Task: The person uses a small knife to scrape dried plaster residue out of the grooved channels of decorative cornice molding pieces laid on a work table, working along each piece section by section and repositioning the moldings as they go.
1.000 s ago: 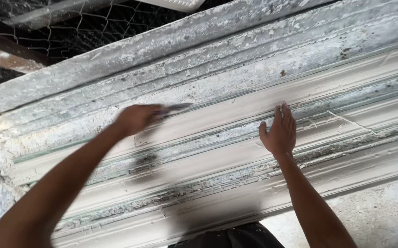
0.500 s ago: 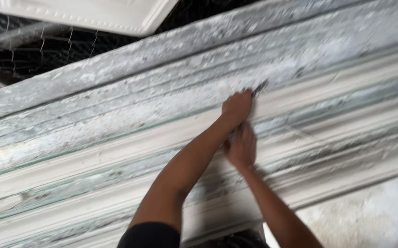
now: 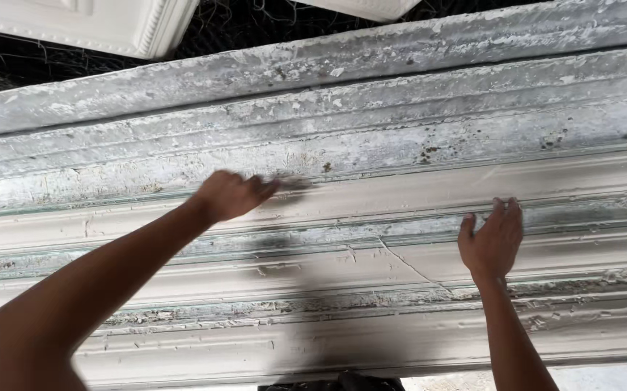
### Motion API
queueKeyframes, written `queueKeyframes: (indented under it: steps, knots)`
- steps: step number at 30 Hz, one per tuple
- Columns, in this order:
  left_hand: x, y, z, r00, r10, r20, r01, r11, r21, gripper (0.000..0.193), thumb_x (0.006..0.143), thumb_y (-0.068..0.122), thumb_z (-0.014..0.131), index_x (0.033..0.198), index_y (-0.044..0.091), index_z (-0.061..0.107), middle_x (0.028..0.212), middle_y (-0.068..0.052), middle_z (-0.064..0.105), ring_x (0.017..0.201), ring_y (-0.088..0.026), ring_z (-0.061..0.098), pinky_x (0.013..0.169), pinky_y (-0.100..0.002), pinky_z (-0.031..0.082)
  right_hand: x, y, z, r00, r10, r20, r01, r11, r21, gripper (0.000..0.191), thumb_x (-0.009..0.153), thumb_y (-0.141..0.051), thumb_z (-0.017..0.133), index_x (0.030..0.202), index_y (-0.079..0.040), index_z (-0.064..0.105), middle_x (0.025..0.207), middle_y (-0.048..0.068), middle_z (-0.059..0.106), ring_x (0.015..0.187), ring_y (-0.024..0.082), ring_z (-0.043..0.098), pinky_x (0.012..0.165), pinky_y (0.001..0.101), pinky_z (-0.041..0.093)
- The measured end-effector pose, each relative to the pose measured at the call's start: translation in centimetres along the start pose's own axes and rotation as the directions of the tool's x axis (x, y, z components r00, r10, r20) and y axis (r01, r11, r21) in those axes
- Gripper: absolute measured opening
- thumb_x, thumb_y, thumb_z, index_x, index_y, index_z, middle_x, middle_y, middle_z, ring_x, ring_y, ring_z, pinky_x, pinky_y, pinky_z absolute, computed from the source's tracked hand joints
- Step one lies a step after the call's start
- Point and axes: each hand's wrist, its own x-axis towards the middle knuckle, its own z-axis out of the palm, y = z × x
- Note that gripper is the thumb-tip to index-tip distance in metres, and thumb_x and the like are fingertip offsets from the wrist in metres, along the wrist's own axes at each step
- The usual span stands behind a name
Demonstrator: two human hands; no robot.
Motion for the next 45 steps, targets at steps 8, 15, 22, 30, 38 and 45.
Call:
queueKeyframes:
  steps: [8, 15, 22, 30, 38, 45]
  knots:
    - [4.1, 1.9, 0.6, 0.999, -0.047, -0.025, 0.044, 0.993, -0.111, 0.044, 0.104, 0.015, 0.055, 0.147, 0.015, 0.047, 0.102, -0.011, 0.073, 0.067, -0.025, 0.071, 0.049, -0.04, 0.054, -0.3, 0.1, -0.7, 1.0, -0.016, 0.024, 0.016, 1.0, 0.007, 0.06, 0.1, -0.026, 0.062, 0.15, 0.004, 0.047, 0.159, 0.033, 0.042, 0.15, 0.049, 0.038, 0.122, 0.0589, 0.032]
    - [-8.3, 0.7, 2.1, 0.98, -0.134, 0.147, 0.129, 0.991, 0.045, 0.051, 0.114, 0.016, 0.036, 0.163, 0.022, 0.026, 0.131, -0.014, 0.061, 0.049, -0.004, 0.055, 0.036, -0.024, 0.045, -0.1, -0.3, 0.6, 1.0, 0.007, 0.005, -0.006, 0.998, -0.061, 0.068, 0.097, -0.03, 0.065, 0.151, 0.005, 0.045, 0.158, 0.034, 0.042, 0.15, 0.05, 0.038, 0.122, 0.0588, 0.031]
    - [17.0, 8.5, -2.1, 0.972, 0.049, -0.23, -0.058, 0.998, -0.033, 0.037, 0.113, 0.018, 0.051, 0.15, 0.013, 0.051, 0.107, -0.003, 0.074, 0.078, -0.019, 0.069, 0.053, -0.036, 0.052, -0.2, 0.4, -0.2, 1.0, 0.023, 0.004, -0.023, 0.999, -0.045, 0.069, 0.094, -0.028, 0.064, 0.153, 0.002, 0.044, 0.159, 0.031, 0.043, 0.151, 0.046, 0.038, 0.123, 0.057, 0.032]
    - [-2.7, 0.9, 0.4, 0.99, 0.041, -0.136, -0.031, 0.997, 0.077, 0.057, 0.103, 0.018, 0.047, 0.158, 0.015, 0.033, 0.113, -0.014, 0.07, 0.043, -0.008, 0.058, 0.031, -0.025, 0.046, -0.1, -0.2, -0.4, 1.0, 0.009, -0.011, -0.01, 0.998, -0.068, 0.07, 0.092, -0.03, 0.066, 0.15, 0.004, 0.044, 0.157, 0.031, 0.043, 0.15, 0.046, 0.038, 0.122, 0.0572, 0.032]
    - [21.8, 12.9, -9.5, 0.943, 0.172, -0.286, -0.182, 0.983, -0.007, 0.047, 0.098, 0.014, 0.059, 0.143, 0.023, 0.053, 0.114, -0.003, 0.074, 0.081, -0.017, 0.068, 0.046, -0.03, 0.055, 0.3, 0.0, -0.2, 0.999, 0.023, -0.041, -0.026, 0.997, -0.066, 0.068, 0.092, -0.03, 0.066, 0.147, 0.004, 0.046, 0.154, 0.031, 0.045, 0.148, 0.045, 0.039, 0.121, 0.0569, 0.032]
    - [23.5, 11.9, -8.5, 0.991, 0.023, -0.132, -0.046, 0.984, -0.17, 0.042, 0.105, 0.017, 0.046, 0.147, 0.012, 0.048, 0.075, -0.013, 0.07, 0.062, -0.029, 0.073, 0.05, -0.044, 0.063, 0.2, -0.3, -1.6, 0.996, 0.001, -0.093, -0.006, 0.999, -0.052, 0.065, 0.091, -0.028, 0.063, 0.146, 0.003, 0.048, 0.154, 0.028, 0.047, 0.147, 0.043, 0.041, 0.121, 0.0556, 0.033]
